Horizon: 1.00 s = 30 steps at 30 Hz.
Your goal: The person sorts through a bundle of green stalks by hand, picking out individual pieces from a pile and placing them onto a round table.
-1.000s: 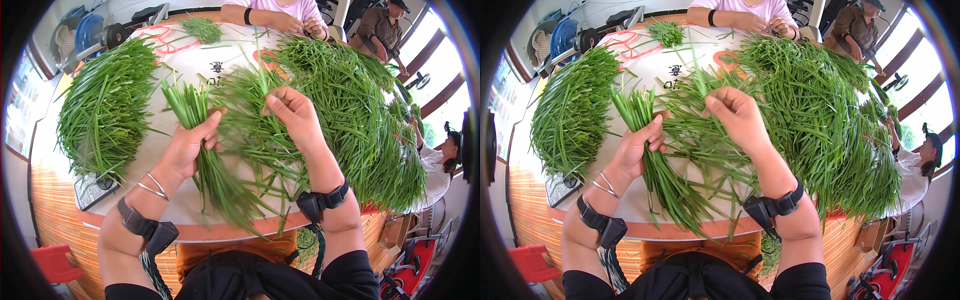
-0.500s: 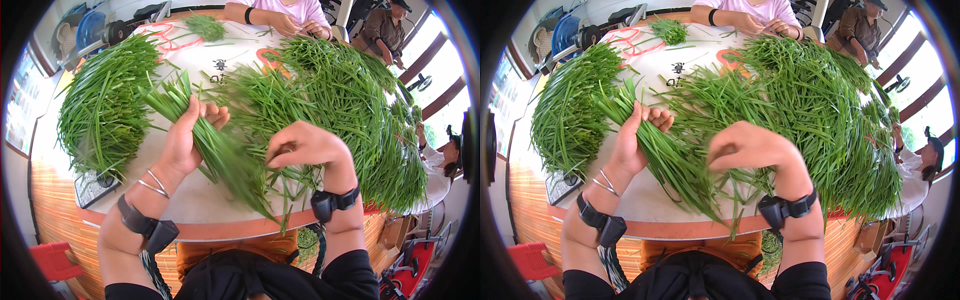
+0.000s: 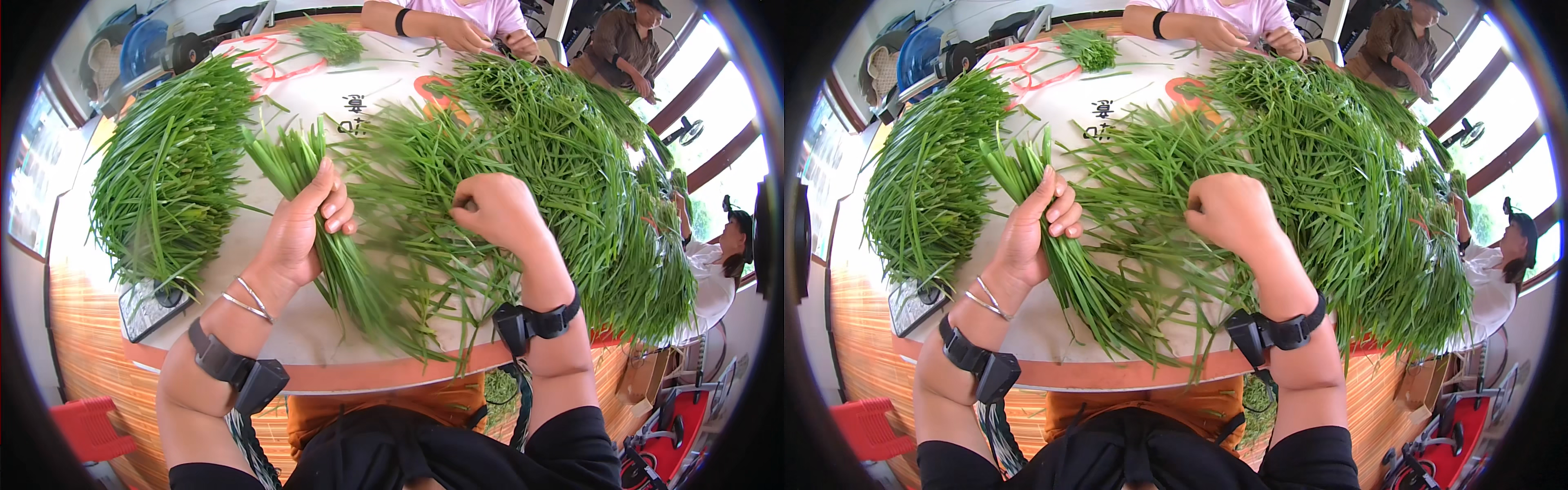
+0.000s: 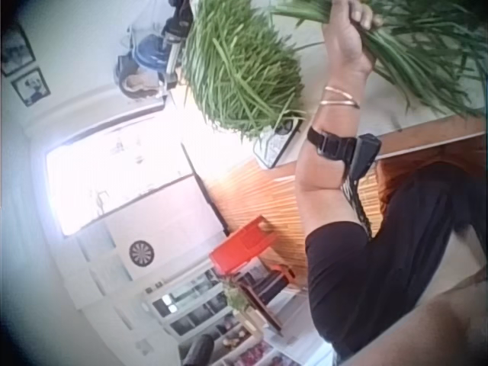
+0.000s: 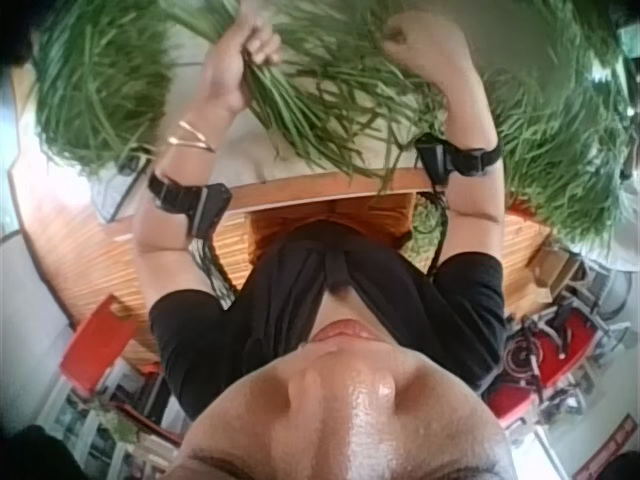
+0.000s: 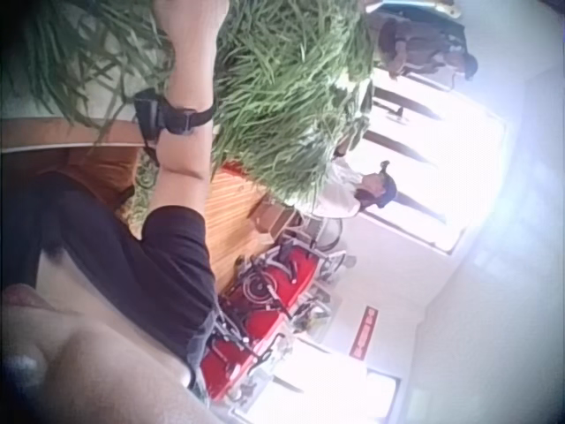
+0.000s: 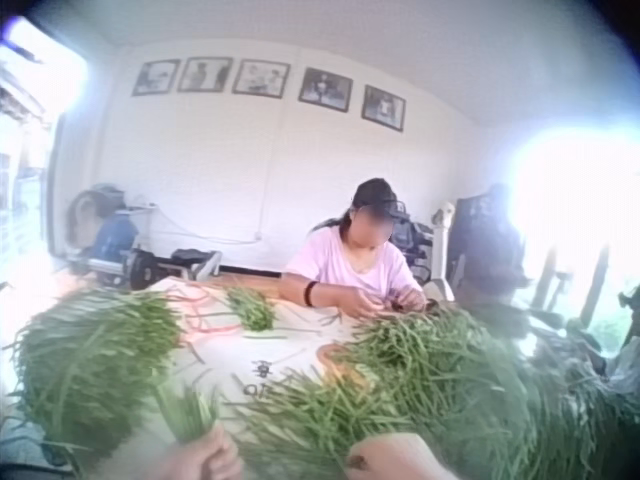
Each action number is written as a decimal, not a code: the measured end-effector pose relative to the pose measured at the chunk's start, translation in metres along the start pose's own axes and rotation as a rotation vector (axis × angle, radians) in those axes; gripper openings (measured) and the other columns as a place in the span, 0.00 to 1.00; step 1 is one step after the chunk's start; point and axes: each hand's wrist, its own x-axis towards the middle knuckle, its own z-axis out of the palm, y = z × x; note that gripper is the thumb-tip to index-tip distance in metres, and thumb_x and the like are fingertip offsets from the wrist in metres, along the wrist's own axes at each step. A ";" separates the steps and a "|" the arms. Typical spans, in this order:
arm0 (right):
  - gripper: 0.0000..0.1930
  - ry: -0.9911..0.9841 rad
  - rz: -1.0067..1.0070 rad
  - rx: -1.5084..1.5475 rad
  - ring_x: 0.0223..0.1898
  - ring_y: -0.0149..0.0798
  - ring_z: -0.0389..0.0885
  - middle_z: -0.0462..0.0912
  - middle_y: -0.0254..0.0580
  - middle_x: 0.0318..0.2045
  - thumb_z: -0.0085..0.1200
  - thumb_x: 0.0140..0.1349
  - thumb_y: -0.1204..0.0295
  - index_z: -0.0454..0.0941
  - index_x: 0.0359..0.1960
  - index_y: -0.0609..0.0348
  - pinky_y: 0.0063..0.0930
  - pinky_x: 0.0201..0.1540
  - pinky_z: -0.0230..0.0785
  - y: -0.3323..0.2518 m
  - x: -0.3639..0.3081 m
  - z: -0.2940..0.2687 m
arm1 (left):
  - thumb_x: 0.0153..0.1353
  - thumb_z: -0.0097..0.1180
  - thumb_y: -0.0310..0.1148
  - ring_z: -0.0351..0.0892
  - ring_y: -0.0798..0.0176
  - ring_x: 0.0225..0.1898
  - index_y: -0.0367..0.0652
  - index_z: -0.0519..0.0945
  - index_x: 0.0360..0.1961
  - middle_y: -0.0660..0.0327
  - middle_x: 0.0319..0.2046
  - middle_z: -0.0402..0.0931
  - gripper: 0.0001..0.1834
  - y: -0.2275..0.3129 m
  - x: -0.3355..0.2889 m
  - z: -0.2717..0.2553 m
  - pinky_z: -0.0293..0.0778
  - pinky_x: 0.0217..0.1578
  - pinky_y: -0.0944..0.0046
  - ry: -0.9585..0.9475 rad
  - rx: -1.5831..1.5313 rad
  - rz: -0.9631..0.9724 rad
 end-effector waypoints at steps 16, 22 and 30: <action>0.08 0.469 -0.220 1.244 0.22 0.18 0.68 0.80 0.37 0.30 0.49 0.61 0.78 0.73 0.43 0.62 0.10 0.24 0.59 -0.010 -0.010 -0.034 | 0.63 0.51 0.37 0.57 0.77 0.18 0.38 0.70 0.45 0.74 0.16 0.55 0.15 -0.001 -0.005 0.008 0.63 0.26 0.73 0.065 0.115 -0.129; 0.09 0.193 -0.399 1.242 0.22 0.21 0.71 0.80 0.37 0.29 0.49 0.56 0.83 0.77 0.38 0.62 0.13 0.22 0.59 -0.018 -0.026 -0.047 | 0.62 0.53 0.38 0.58 0.79 0.18 0.37 0.67 0.54 0.75 0.17 0.55 0.23 -0.002 -0.003 0.005 0.63 0.27 0.75 0.028 0.144 -0.169; 0.10 -0.276 -0.112 0.466 0.21 0.40 0.77 0.81 0.44 0.24 0.55 0.54 0.66 0.81 0.32 0.61 0.28 0.26 0.69 -0.001 -0.017 -0.040 | 0.62 0.53 0.39 0.58 0.79 0.18 0.39 0.67 0.55 0.75 0.17 0.56 0.24 -0.003 -0.003 0.005 0.63 0.27 0.75 0.046 0.148 -0.204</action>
